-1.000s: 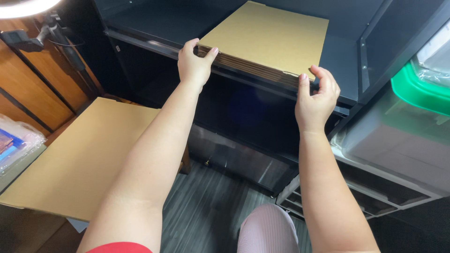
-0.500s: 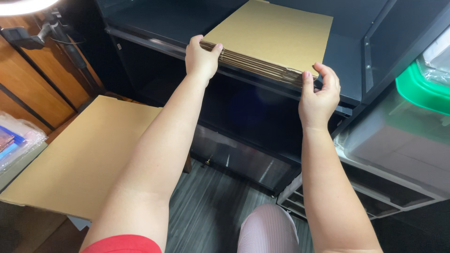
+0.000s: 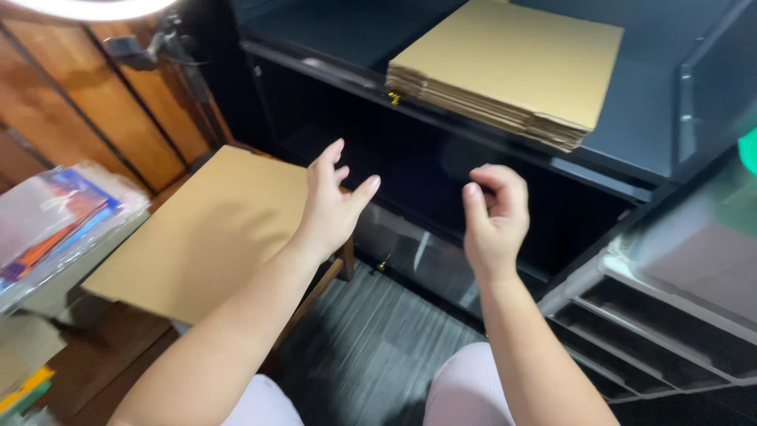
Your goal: The person picks up flat cardboard pieces from a wooden stool and places them onto a black shelf. The person repeats this action, moving the cardboard pieces one by one from the stool to the shelf.
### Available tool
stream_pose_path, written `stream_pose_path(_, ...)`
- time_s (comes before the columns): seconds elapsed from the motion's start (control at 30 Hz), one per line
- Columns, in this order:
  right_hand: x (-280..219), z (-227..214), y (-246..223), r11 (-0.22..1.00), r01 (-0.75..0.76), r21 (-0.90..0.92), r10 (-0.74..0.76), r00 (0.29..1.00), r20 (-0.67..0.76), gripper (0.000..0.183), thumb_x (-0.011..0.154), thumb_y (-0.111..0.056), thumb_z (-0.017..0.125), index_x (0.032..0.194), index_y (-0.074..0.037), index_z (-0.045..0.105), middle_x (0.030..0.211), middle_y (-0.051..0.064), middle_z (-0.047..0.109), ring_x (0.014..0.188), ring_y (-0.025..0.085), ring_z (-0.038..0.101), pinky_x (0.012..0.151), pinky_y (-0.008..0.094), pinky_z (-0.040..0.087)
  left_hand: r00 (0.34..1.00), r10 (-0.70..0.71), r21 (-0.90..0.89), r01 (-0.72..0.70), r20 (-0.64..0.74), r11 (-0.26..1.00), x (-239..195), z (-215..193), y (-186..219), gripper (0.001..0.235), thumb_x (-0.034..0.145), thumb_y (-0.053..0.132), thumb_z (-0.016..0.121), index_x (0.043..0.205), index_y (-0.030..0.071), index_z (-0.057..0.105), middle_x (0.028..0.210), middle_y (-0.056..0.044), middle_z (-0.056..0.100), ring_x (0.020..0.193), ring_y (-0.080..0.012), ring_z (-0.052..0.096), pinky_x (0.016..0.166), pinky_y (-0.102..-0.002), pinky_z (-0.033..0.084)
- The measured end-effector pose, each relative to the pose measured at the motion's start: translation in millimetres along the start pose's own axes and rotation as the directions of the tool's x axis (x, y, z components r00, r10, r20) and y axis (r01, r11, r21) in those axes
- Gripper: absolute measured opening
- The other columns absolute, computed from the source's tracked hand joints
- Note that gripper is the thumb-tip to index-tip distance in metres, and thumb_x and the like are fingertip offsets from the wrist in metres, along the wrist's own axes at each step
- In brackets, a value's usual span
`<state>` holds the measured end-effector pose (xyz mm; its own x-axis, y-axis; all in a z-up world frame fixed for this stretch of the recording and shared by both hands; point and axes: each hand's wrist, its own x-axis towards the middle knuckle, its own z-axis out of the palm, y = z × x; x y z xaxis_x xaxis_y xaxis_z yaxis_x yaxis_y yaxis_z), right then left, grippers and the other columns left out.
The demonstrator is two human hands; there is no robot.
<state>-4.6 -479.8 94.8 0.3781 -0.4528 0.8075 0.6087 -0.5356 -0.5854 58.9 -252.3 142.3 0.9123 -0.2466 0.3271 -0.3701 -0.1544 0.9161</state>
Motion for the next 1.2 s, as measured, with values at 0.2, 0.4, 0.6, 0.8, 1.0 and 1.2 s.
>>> stream_pose_path(0.2, -95.9, 64.3, 8.8, 0.937, -0.343, 0.067, 0.316, 0.914, 0.257, 0.011, 0.094, -0.002, 0.074, 0.104, -0.007, 0.075, 0.109, 0.006, 0.065, 0.097, 0.014, 0.066, 0.079, 0.024, 0.060, 0.970, -0.096, -0.120, 0.070, -0.223, 0.990, -79.4, -83.3, -68.3, 0.080, 0.092, 0.014, 0.076, 0.157, 0.001, 0.032, 0.152, -0.034, 0.029, 0.142, -0.0539, 0.043, 0.109, -0.060, 0.048)
stream_pose_path(0.4, -182.7, 118.6, 8.6, 0.818, -0.574, -0.024, 0.512, 0.710, 0.484, 0.011, 0.091, -0.004, 0.077, 0.101, -0.007, 0.078, 0.094, 0.005, 0.068, 0.083, 0.012, 0.069, 0.073, 0.025, 0.061, 0.791, -0.356, -0.306, 0.224, -0.498, 0.925, -149.5, -172.3, -133.8, 0.063, 0.098, 0.009, 0.067, 0.154, -0.001, 0.037, 0.157, -0.029, 0.031, 0.148, -0.0421, 0.040, 0.116, -0.049, 0.044)
stream_pose_path(0.6, -246.6, 159.9, -3.4, 0.493, -0.861, 0.126, 0.629, 0.453, 0.632, 0.031, 0.092, 0.002, 0.074, 0.121, 0.000, 0.065, 0.085, 0.008, 0.066, 0.072, 0.016, 0.070, 0.072, 0.027, 0.060, 0.604, -0.342, -0.266, 0.215, -0.720, 0.940, -188.0, -239.8, -202.6, 0.047, 0.100, 0.011, 0.071, 0.141, 0.002, 0.051, 0.138, -0.016, 0.046, 0.135, -0.0275, 0.055, 0.105, -0.040, 0.052)
stream_pose_path(0.8, -245.6, 168.3, -48.1, 0.586, -0.805, 0.096, 0.596, 0.508, 0.622, 0.046, 0.089, -0.004, 0.080, 0.130, -0.006, 0.058, 0.085, 0.006, 0.062, 0.073, 0.011, 0.065, 0.066, 0.023, 0.056, 0.540, -0.243, -0.189, 0.154, -0.806, 0.970, -171.5, -283.7, -243.4, 0.039, 0.097, 0.012, 0.077, 0.131, 0.003, 0.059, 0.122, -0.014, 0.056, 0.119, -0.0224, 0.064, 0.097, -0.034, 0.058)
stream_pose_path(1.0, -240.3, 167.2, -75.6, 0.773, -0.631, -0.059, 0.505, 0.557, 0.659, 0.073, 0.074, -0.019, 0.096, 0.138, -0.006, 0.060, 0.107, 0.009, 0.056, 0.093, 0.019, 0.064, 0.073, 0.029, 0.061, 0.532, -0.274, -0.154, 0.259, -0.802, 0.954, -141.4, -302.6, -250.8, 0.057, 0.095, 0.017, 0.079, 0.142, 0.001, 0.052, 0.112, -0.008, 0.051, 0.103, -0.0145, 0.063, 0.088, -0.025, 0.062)
stream_pose_path(1.2, -246.4, 172.0, -67.0, 0.803, -0.591, -0.076, 0.467, 0.545, 0.696, 0.087, 0.071, -0.022, 0.098, 0.145, -0.004, 0.057, 0.106, 0.012, 0.055, 0.092, 0.022, 0.068, 0.075, 0.031, 0.063, 0.539, -0.364, -0.062, 0.498, -0.760, 0.865, -123.2, -316.2, -274.8, 0.069, 0.094, 0.035, 0.084, 0.151, 0.018, 0.049, 0.106, -0.001, 0.059, 0.094, -0.0105, 0.066, 0.076, -0.025, 0.063)
